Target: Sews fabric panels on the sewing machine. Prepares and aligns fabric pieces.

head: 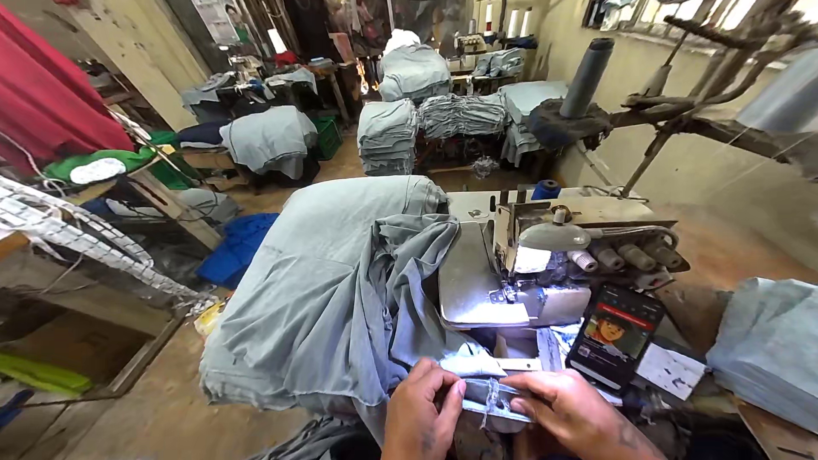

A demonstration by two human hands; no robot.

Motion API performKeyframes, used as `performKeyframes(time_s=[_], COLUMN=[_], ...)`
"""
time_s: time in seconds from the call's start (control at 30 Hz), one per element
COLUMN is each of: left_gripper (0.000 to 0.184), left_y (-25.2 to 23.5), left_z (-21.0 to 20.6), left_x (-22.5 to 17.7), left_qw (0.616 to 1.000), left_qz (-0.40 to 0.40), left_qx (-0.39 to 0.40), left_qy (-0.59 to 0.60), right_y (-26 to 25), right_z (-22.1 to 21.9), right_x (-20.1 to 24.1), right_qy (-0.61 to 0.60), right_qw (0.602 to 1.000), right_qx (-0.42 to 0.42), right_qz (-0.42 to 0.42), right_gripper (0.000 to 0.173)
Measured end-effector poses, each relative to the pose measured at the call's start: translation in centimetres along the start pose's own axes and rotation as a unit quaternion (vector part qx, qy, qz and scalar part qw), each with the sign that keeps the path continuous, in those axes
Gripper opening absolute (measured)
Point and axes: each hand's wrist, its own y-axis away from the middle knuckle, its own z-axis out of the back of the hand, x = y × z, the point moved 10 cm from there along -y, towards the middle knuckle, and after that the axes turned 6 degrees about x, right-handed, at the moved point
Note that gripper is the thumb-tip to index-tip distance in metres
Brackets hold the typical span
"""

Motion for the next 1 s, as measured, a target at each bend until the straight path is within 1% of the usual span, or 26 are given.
performKeyframes(time_s=[0.03,0.1,0.17,0.23,0.3,0.37,0.43,0.53,0.6,0.67,0.73,0.87,0.93,1.0], left_gripper=[0.017,0.016,0.017,0.020,0.022,0.023,0.022,0.019,0.017,0.016,0.015,0.014,0.014,0.014], left_y=[-0.2,-0.7,-1.5,-2.2,-2.6,-2.7,-2.5,-1.6,-0.9,-0.6,-0.6,-0.7,-0.6,-0.4], left_z=[0.2,0.3,-0.2,-1.1,-1.9,-2.2,-2.0,-1.1,-0.7,-0.7,-0.8,-0.9,-0.6,-0.3], left_x=[-0.3,-0.5,0.1,1.1,1.9,2.3,2.0,0.0,-1.5,-2.4,-2.6,-2.2,-2.2,-2.3], left_qw=[1.000,0.999,0.996,0.986,0.976,0.973,0.979,0.991,0.992,0.988,0.985,0.987,0.988,0.989], left_qz=[-0.002,0.011,0.056,0.105,0.131,0.133,0.110,0.020,-0.034,-0.069,-0.079,-0.069,-0.062,-0.058], left_qx=[-0.007,-0.009,0.035,0.097,0.144,0.157,0.139,0.103,0.113,0.133,0.143,0.137,0.132,0.129], left_qy=[-0.009,-0.034,-0.067,-0.085,-0.095,-0.102,-0.103,-0.082,-0.034,0.026,0.053,0.045,0.048,0.048], right_y=[-0.3,-1.1,-2.0,-2.8,-3.4,-3.7,-3.7,-3.0,-2.3,-1.8,-1.6,-1.7,-1.6,-1.4], right_z=[0.2,0.4,-0.1,-1.0,-2.0,-2.7,-2.9,-2.6,-2.4,-2.7,-2.9,-2.5,-2.3,-2.7], right_x=[-0.3,-1.6,-3.3,-5.0,-6.3,-7.0,-7.0,-6.1,-4.9,-3.8,-3.2,-3.2,-2.8,-2.2], right_qy=[-0.020,-0.072,-0.128,-0.166,-0.174,-0.161,-0.167,-0.186,-0.212,-0.233,-0.233,-0.189,-0.209,-0.238], right_qw=[1.000,0.991,0.964,0.934,0.914,0.903,0.901,0.910,0.917,0.919,0.920,0.943,0.943,0.935], right_qx=[0.011,0.066,0.150,0.217,0.261,0.289,0.292,0.277,0.270,0.272,0.274,0.221,0.206,0.224], right_qz=[-0.015,-0.089,-0.176,-0.231,-0.259,-0.274,-0.273,-0.246,-0.204,-0.166,-0.154,-0.161,-0.155,-0.136], right_gripper=[0.024,0.033,0.044,0.051,0.049,0.041,0.031,0.026,0.027,0.025,0.028,0.036,0.037,0.037])
